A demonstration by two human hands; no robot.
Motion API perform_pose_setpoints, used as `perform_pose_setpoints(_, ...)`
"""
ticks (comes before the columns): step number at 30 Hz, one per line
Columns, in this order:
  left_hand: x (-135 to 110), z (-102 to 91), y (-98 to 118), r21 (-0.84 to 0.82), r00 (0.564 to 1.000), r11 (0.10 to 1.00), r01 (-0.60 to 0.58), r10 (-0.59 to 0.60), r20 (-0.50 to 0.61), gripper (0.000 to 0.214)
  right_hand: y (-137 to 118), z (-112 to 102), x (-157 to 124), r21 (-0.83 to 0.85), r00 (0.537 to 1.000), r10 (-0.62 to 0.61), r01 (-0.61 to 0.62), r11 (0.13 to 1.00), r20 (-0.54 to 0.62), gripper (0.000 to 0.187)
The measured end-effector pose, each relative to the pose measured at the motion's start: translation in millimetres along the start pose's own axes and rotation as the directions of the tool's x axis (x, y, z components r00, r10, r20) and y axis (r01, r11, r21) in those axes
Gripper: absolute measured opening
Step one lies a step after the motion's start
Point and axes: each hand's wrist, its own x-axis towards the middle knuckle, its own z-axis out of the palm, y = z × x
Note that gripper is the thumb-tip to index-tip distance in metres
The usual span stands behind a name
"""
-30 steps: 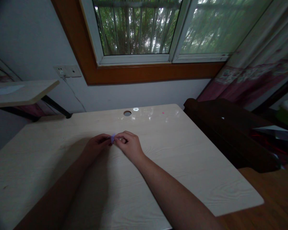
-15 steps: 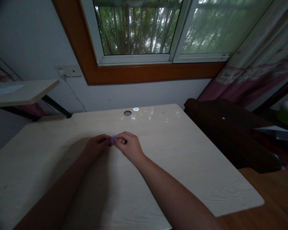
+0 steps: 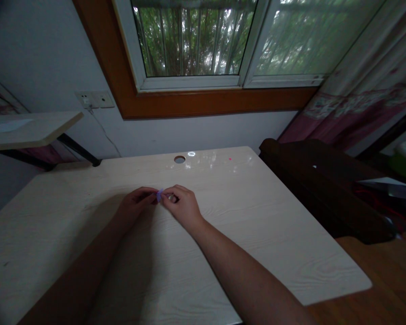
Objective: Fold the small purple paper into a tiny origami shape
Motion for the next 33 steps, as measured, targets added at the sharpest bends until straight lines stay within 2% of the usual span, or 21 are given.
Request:
perform_pose_setpoints(9,-1,-1.4,-5,-0.051,1.000,0.999,-0.019,0.020,0.019,0.023,-4,-1,2,-0.004,1.000,0.011,-0.011,1.000,-0.008,0.007)
perform_pose_setpoints(15,-1,1.5,-1,0.003,1.000,1.000,-0.027,0.027,0.008,0.024,-1,0,2,0.008,1.000,-0.009,0.009,1.000,0.017,0.007)
perform_pose_setpoints(20,1,0.1,-5,0.112,0.999,0.993,-0.032,0.034,-0.019,0.019,0,0,1,0.046,0.998,-0.012,0.009,0.999,0.059,0.009)
perform_pose_setpoints(23,1,-1.4,-7,0.118,0.999,0.993,-0.028,0.031,-0.025,0.018,1,1,1,0.129,0.995,0.068,-0.077,0.989,0.072,0.011)
perform_pose_setpoints(27,1,-1.4,-4,0.082,0.998,0.995,-0.048,0.050,-0.024,0.017,2,4,1,0.342,0.969,0.228,-0.246,0.907,0.092,0.019)
perform_pose_setpoints(33,2,-0.9,-1,0.098,0.998,0.993,-0.066,0.068,-0.015,0.016,6,6,2,0.428,0.954,0.284,-0.298,0.853,0.099,0.022)
